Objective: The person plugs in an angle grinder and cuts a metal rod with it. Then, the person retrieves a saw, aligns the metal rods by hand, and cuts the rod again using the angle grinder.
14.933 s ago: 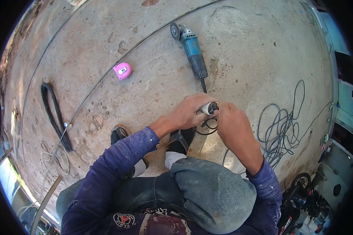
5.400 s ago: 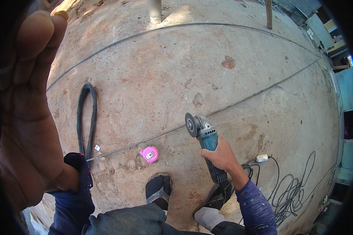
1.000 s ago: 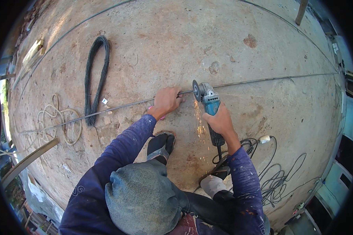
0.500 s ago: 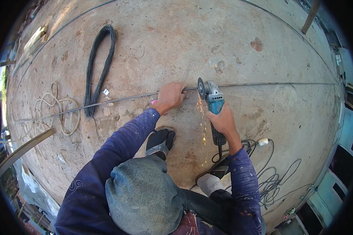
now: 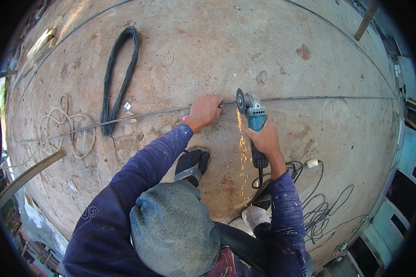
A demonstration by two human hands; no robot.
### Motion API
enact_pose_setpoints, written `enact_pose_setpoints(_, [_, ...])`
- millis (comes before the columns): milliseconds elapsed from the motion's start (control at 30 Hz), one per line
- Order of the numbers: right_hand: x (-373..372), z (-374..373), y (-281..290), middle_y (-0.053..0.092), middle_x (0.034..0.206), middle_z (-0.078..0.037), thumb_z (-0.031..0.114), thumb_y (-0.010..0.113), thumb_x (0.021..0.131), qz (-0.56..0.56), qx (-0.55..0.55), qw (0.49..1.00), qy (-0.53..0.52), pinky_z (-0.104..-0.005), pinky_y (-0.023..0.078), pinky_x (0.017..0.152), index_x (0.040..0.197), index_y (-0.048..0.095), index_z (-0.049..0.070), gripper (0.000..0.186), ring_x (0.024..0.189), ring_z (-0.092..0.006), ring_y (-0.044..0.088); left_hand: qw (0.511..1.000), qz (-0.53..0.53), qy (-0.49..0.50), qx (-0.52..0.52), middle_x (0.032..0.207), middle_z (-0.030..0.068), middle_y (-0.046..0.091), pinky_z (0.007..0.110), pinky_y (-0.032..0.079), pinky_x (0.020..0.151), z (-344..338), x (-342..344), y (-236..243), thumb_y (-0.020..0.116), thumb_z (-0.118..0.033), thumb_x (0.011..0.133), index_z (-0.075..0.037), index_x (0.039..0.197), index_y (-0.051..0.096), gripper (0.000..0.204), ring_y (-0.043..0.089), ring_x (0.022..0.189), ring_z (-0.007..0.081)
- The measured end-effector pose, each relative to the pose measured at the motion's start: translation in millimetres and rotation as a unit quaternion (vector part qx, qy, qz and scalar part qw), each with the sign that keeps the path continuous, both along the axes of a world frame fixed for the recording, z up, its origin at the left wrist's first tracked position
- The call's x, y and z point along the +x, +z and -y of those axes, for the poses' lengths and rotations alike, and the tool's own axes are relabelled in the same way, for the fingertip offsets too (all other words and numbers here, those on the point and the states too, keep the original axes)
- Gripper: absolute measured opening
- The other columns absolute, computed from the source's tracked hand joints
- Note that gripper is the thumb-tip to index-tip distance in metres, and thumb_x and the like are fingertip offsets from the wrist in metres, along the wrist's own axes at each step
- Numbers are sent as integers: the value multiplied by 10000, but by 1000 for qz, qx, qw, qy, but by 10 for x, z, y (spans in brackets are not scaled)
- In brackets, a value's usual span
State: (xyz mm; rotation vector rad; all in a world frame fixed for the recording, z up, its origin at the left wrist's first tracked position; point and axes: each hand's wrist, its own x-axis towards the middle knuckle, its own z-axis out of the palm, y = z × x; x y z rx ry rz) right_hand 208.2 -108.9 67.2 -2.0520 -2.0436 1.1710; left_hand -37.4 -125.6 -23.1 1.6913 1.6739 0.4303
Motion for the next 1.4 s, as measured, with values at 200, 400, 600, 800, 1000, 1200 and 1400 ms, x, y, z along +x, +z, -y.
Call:
enact_pose_setpoints(200, [-22,14,64,688,1002,-261,286,810,704,6,-11,1000,-6,-458,552,821,1195,535,-74,668,891,-391,701,1000,-9,3,1,857,166,751,517,544,742,10,20,-27,758,-269,859,-73,880,714,202,725,855,390])
enact_pose_setpoints(400, [38,29,-62,675,935,-188,256,807,712,-10,8,1000,1,-420,542,765,1096,596,-52,536,805,-306,663,999,-32,-6,0,855,166,750,518,544,732,-5,24,-39,750,-279,868,-83,877,718,199,728,853,390])
enact_pose_setpoints(600, [-33,7,76,682,887,-184,262,802,715,4,-3,1000,-1,-422,543,741,1042,630,-57,487,773,-294,664,1000,-20,-1,7,837,162,752,522,544,721,6,32,-33,748,-272,864,-84,875,719,191,728,831,393])
enact_pose_setpoints(800, [-80,10,84,683,895,-224,280,796,712,-3,-8,1000,3,-441,548,759,1041,618,-76,516,796,-336,683,1000,-21,5,7,842,158,757,522,544,723,39,20,-44,739,-258,861,-87,875,724,172,729,830,391])
enact_pose_setpoints(1000, [-124,21,143,660,817,-123,233,771,727,-17,5,1000,6,-392,526,689,1000,641,-33,403,709,-229,626,1000,-11,6,9,858,152,762,514,551,728,33,13,-35,741,-261,859,-89,881,731,173,733,841,383])
enact_pose_setpoints(1200, [47,-7,-83,663,820,-118,230,782,730,9,-3,1000,12,-387,529,670,1002,638,-25,399,698,-221,634,1000,-15,4,12,861,147,764,510,551,731,11,45,-53,747,-268,856,-89,888,735,182,734,850,381])
enact_pose_setpoints(1400, [-109,-42,59,689,919,-233,297,823,713,-7,-8,1000,-4,-439,550,758,1079,610,-83,570,809,-318,690,1000,-16,9,8,858,154,759,514,544,731,26,24,-64,749,-270,857,-88,890,733,186,731,851,385])
